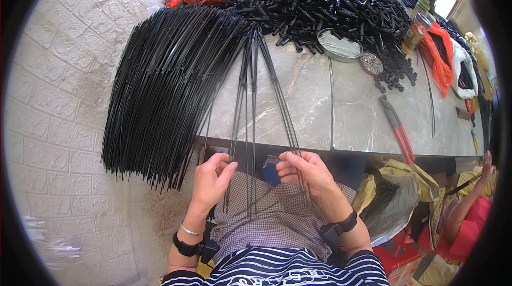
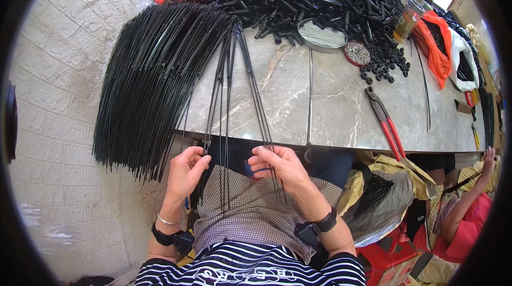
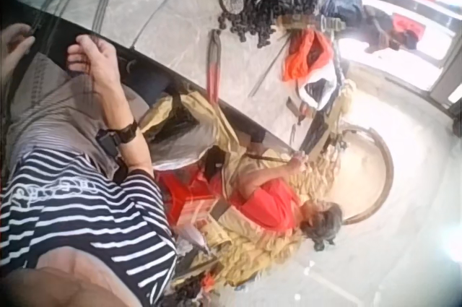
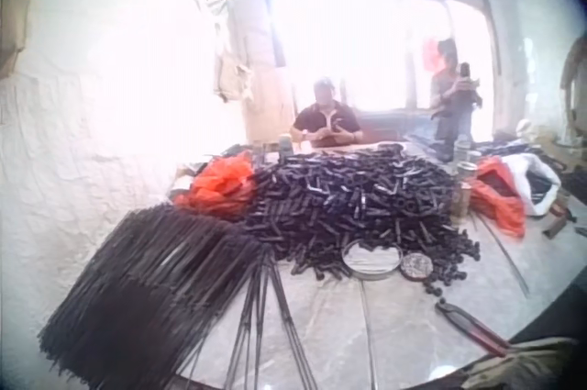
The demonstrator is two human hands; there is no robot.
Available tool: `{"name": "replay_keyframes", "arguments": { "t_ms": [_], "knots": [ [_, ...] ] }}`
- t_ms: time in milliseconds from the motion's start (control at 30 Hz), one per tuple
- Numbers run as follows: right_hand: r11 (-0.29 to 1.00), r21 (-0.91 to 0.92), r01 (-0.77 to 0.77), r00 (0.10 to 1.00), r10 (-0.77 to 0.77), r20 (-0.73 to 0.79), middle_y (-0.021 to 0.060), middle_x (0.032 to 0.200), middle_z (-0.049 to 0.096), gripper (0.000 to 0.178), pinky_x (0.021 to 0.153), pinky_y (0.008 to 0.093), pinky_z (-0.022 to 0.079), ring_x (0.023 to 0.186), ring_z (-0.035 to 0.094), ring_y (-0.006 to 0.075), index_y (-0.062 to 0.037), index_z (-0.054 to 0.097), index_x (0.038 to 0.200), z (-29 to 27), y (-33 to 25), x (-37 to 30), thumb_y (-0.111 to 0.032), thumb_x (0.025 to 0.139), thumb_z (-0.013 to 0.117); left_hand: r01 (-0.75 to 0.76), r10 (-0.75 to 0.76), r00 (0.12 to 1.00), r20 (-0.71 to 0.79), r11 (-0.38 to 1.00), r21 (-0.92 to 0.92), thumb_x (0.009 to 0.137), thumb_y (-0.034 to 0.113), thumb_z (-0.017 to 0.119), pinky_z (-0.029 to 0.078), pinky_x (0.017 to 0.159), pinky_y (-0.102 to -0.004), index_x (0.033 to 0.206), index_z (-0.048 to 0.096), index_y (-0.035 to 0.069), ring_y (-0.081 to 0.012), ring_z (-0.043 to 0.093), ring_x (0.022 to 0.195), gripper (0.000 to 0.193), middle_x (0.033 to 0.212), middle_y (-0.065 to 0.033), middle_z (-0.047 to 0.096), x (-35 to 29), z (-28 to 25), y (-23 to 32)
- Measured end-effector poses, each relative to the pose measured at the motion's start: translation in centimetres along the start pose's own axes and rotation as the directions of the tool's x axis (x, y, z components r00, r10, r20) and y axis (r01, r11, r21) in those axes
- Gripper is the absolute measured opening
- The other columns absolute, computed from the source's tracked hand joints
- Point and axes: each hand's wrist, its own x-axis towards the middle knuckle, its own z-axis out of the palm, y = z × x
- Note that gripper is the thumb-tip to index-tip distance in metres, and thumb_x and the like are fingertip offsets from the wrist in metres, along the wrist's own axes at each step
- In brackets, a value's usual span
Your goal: Assemble umbrella rib segments and attach plastic tips or joints.
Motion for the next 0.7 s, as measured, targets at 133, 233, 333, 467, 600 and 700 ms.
{"name": "replay_keyframes", "arguments": {
  "t_ms": [133, 233, 333, 467, 600, 700],
  "knots": [
    [0.999, 0.046, 0.028, 1.0, -0.028, 0.006, 0.0149, 0.098, 0.073, 0.031, 0.072, 0.0329, 0.062, 0.084, 0.071, 0.0192, 0.0036, 0.065, 0.113, -0.5, -0.1, -0.3, -0.025, 0.102, 0.061, 0.035, -0.035, 0.999, 0.002, 0.995, -0.096, 0.092, 0.01, 0.07, 0.051, 0.063, -0.0248, 0.103, 0.066, -0.007, -0.0089, 0.066, 0.07, 0.021, 0.076, -0.007, 0.072, 0.3, 0.1, -0.6],
    [0.997, 0.067, 0.041, 0.999, -0.043, 0.024, 0.0153, 0.099, 0.073, 0.031, 0.073, 0.0328, 0.062, 0.084, 0.072, 0.0192, 0.0036, 0.065, 0.113, -0.4, -0.1, -0.3, -0.025, 0.102, 0.06, 0.005, -0.007, 0.999, -0.035, 0.998, -0.068, 0.092, 0.01, 0.07, 0.05, 0.063, -0.0246, 0.102, 0.068, -0.007, -0.0081, 0.064, 0.069, 0.02, 0.076, -0.0062, 0.071, 0.4, 0.1, -0.3],
    [0.996, 0.09, 0.026, 0.998, -0.03, 0.053, 0.0158, 0.101, 0.073, 0.031, 0.074, 0.0324, 0.062, 0.087, 0.072, 0.0193, 0.0035, 0.064, 0.115, -0.3, 0.1, 0.0, -0.025, 0.103, 0.059, -0.047, 0.043, 0.995, -0.088, 0.998, -0.037, 0.091, 0.012, 0.07, 0.05, 0.061, -0.0268, 0.1, 0.07, -0.006, -0.0115, 0.065, 0.067, 0.02, 0.079, -0.0084, 0.071, 0.5, 0.0, -0.7],
    [0.995, 0.103, 0.005, 0.999, -0.009, 0.034, 0.0161, 0.109, 0.071, 0.033, 0.078, 0.0326, 0.061, 0.095, 0.071, 0.0197, 0.0041, 0.063, 0.119, 0.9, 0.5, 0.4, -0.025, 0.102, 0.059, -0.04, 0.036, 0.996, -0.077, 0.998, -0.048, 0.09, 0.013, 0.071, 0.051, 0.062, -0.0294, 0.099, 0.07, -0.005, -0.017, 0.068, 0.069, 0.021, 0.085, -0.0127, 0.071, 0.5, -0.2, -0.7],
    [1.0, -0.028, -0.007, 1.0, 0.007, -0.013, 0.0153, 0.116, 0.069, 0.039, 0.08, 0.0325, 0.061, 0.101, 0.069, 0.0192, 0.0036, 0.06, 0.125, 4.0, 1.2, 1.3, -0.026, 0.1, 0.063, -0.054, 0.05, 0.995, -0.082, 0.998, -0.037, 0.091, 0.011, 0.071, 0.048, 0.059, -0.0246, 0.1, 0.07, -0.006, -0.0067, 0.06, 0.065, 0.019, 0.075, -0.0031, 0.068, 0.5, 0.0, -1.0],
    [0.998, 0.047, -0.035, 0.996, 0.031, 0.085, 0.0135, 0.117, 0.068, 0.046, 0.084, 0.0323, 0.06, 0.102, 0.068, 0.0176, 0.0019, 0.055, 0.129, 5.9, 2.2, 2.5, -0.027, 0.096, 0.069, -0.081, 0.077, 0.991, -0.112, 0.996, -0.033, 0.091, 0.011, 0.071, 0.049, 0.059, -0.0248, 0.099, 0.07, -0.006, -0.0073, 0.062, 0.066, 0.019, 0.076, -0.0052, 0.07, 0.4, 0.1, -1.4]
  ]
}}
